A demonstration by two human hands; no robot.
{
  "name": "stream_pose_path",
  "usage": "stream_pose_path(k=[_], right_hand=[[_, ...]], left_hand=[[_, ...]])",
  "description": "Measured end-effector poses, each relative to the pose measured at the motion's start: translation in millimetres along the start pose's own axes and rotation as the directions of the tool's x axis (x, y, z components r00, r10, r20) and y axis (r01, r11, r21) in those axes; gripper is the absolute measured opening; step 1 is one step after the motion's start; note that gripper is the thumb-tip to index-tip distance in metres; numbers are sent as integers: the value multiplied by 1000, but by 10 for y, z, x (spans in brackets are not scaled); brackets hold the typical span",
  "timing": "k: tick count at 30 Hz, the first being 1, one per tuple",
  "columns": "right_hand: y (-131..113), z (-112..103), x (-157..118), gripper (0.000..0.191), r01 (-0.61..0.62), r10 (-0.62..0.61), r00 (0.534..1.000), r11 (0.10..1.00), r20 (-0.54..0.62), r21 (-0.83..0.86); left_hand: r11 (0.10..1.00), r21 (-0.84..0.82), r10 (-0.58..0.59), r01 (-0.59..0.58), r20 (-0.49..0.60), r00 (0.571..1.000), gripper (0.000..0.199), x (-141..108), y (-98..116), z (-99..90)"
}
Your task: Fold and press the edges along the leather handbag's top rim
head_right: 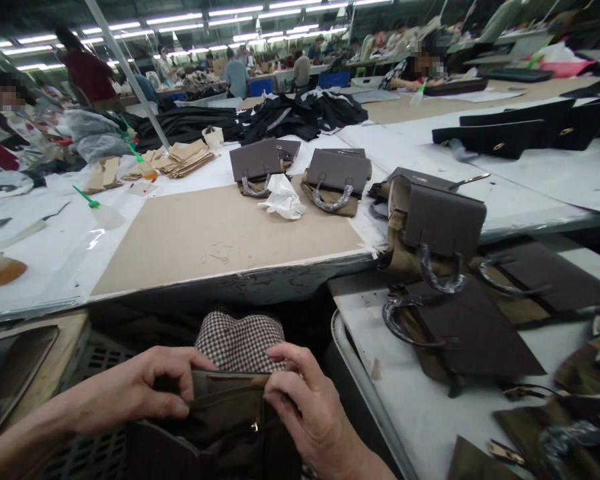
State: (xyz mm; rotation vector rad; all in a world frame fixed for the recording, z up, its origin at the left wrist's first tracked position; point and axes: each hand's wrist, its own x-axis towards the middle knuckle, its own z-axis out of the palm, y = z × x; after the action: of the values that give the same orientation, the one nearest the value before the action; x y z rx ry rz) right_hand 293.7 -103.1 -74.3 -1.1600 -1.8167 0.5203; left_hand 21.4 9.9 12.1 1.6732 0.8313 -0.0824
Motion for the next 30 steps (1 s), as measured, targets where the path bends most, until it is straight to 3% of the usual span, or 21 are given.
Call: stream_pose_path(k=[4, 11, 23, 30], right_hand=[[-72, -70, 144, 35, 246, -237, 968, 959, 77, -143], [-101, -45, 123, 43, 334, -321, 943, 910, 94, -244], [-254, -28, 222, 31, 312, -261, 940, 917, 219, -249], [-405, -78, 330, 22, 165, -71, 942, 948, 327, -272]], left_hand=[[1000, -5, 29, -29, 61, 998, 8, -24, -15, -31], [998, 1, 64, -65, 120, 991, 11, -74, 37, -25], [992, -10, 124, -124, 103, 987, 9, -176, 38, -4], [999, 12, 42, -43, 13, 999, 12, -192, 91, 6]])
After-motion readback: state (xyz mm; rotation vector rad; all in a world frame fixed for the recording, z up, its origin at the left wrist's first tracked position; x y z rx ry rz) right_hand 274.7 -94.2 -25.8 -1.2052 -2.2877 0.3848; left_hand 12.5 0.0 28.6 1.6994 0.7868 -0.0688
